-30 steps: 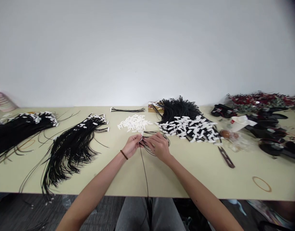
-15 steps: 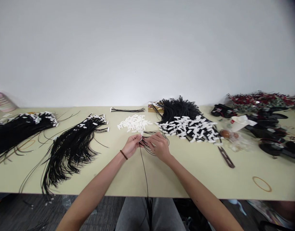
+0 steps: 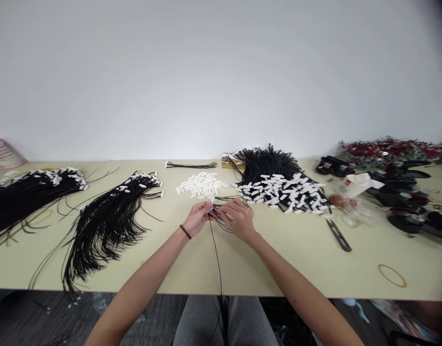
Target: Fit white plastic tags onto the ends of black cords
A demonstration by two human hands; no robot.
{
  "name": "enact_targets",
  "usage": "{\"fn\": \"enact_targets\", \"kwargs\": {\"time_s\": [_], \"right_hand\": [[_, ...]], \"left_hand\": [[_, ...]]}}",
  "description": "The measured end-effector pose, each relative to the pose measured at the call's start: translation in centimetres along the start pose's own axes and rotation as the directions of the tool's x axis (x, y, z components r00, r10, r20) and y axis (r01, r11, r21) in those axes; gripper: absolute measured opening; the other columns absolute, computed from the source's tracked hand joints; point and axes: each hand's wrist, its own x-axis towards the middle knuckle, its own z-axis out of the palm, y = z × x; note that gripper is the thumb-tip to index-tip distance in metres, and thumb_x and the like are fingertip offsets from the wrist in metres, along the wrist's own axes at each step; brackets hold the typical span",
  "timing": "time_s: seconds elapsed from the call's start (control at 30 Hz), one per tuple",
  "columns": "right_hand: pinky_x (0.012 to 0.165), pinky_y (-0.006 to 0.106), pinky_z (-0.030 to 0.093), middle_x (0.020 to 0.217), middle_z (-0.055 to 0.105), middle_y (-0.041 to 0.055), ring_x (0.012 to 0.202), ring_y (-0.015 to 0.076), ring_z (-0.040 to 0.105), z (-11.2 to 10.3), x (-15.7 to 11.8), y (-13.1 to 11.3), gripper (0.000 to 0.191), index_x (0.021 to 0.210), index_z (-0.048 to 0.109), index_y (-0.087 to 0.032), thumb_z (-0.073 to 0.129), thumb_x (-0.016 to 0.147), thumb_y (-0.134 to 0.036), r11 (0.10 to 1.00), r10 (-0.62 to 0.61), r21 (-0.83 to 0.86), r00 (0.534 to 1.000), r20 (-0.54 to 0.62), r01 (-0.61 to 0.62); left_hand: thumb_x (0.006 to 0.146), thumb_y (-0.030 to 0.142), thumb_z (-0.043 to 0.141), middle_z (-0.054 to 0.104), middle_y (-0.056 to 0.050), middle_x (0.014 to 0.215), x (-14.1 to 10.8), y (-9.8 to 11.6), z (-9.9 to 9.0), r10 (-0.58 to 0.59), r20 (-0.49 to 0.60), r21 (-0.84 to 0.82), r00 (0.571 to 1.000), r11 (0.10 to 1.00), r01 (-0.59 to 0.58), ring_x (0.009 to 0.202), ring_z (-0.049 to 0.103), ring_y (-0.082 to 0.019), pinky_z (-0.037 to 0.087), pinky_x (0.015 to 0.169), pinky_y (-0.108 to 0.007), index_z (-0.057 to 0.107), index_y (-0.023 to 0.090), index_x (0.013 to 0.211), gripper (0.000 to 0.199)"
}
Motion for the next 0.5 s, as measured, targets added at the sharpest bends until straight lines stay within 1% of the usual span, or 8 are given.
{"fn": "enact_targets", "kwargs": {"time_s": [0.13, 0.33, 0.5], "right_hand": [[0.061, 0.023, 0.039, 0.069, 0.062, 0.002, 0.068, 0.0135, 0.046, 0.06, -0.04, -0.03, 0.013, 0.074, 0.063, -0.019, 0.052, 0.081, -0.016, 1.0, 0.004, 0.013, 1.0, -0.013, -0.004], [0.062, 0.023, 0.04, 0.068, 0.062, 0.0014, 0.068, 0.0133, 0.046, 0.17, -0.19, -0.04, 0.013, 0.074, 0.063, -0.02, 0.053, 0.08, -0.016, 0.999, 0.038, 0.025, 0.999, -0.003, -0.038], [0.063, 0.023, 0.039, 0.067, 0.061, 0.0015, 0.068, 0.0133, 0.046, 0.32, -0.35, 0.05, 0.013, 0.073, 0.062, -0.02, 0.052, 0.081, -0.017, 0.999, 0.043, 0.024, 0.999, 0.017, -0.044]], "left_hand": [[0.063, 0.043, 0.07, 0.062, -0.005, 0.061, 0.0, 0.03, -0.01, 0.0, 0.002, -0.004, 1.0, 1.0, 0.0, 0.054, 0.056, -0.011, 0.045, 0.051, -0.023, 0.06, 0.01, 0.069, 0.035], [0.064, 0.043, 0.07, 0.063, -0.005, 0.062, -0.03, 0.03, 0.01, -0.013, 0.034, -0.004, 0.999, 1.0, 0.013, 0.054, 0.058, -0.012, 0.045, 0.051, -0.022, 0.061, 0.011, 0.07, 0.035], [0.066, 0.043, 0.068, 0.063, -0.005, 0.063, -0.04, -0.12, -0.07, -0.004, 0.038, 0.003, 0.999, 1.0, 0.004, 0.056, 0.059, -0.013, 0.046, 0.052, -0.022, 0.061, 0.011, 0.07, 0.034]]}}
